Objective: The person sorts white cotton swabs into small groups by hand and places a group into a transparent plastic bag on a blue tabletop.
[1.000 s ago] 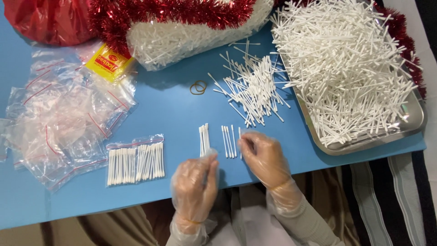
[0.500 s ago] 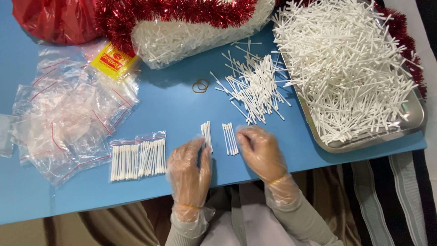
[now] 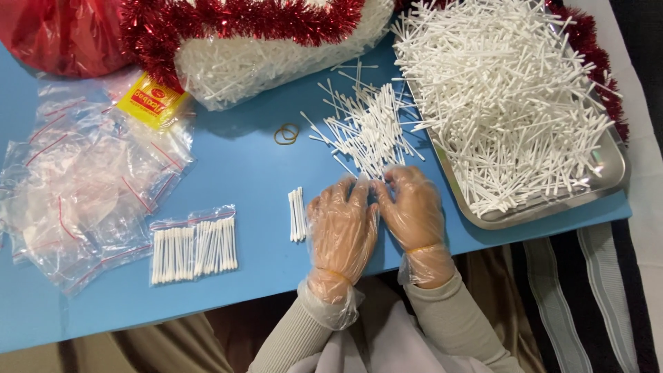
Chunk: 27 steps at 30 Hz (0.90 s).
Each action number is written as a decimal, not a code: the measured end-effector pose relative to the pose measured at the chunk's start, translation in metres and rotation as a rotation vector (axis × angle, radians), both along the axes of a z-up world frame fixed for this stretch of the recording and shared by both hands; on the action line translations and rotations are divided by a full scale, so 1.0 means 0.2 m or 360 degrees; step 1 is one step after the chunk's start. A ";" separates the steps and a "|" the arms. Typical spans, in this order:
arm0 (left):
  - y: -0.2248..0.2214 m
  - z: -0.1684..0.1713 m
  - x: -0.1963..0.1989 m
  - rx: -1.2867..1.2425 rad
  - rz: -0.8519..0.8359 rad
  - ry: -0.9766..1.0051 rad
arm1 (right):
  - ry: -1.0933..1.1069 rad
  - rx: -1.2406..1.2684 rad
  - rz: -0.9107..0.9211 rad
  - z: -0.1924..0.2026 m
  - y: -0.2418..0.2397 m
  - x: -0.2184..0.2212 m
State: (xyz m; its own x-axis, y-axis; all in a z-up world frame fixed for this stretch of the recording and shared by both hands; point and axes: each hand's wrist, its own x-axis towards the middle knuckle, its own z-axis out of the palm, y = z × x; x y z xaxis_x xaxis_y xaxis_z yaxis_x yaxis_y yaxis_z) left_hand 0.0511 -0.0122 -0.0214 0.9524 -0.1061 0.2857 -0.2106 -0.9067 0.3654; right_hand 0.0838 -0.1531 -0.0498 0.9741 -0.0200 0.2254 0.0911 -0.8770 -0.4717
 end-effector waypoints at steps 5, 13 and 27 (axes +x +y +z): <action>0.01 -0.02 0.01 0.0006 0.0013 0.0006 | 0.0047 0.0027 0.0019 0.03 0.02 -0.01; 0.03 -0.01 0.01 -0.0069 0.0002 0.0056 | 0.0096 0.0001 -0.0002 0.03 0.02 -0.01; 0.08 0.06 -0.02 -0.0121 -0.0020 0.0064 | 0.0106 0.0078 0.0021 0.05 0.00 -0.02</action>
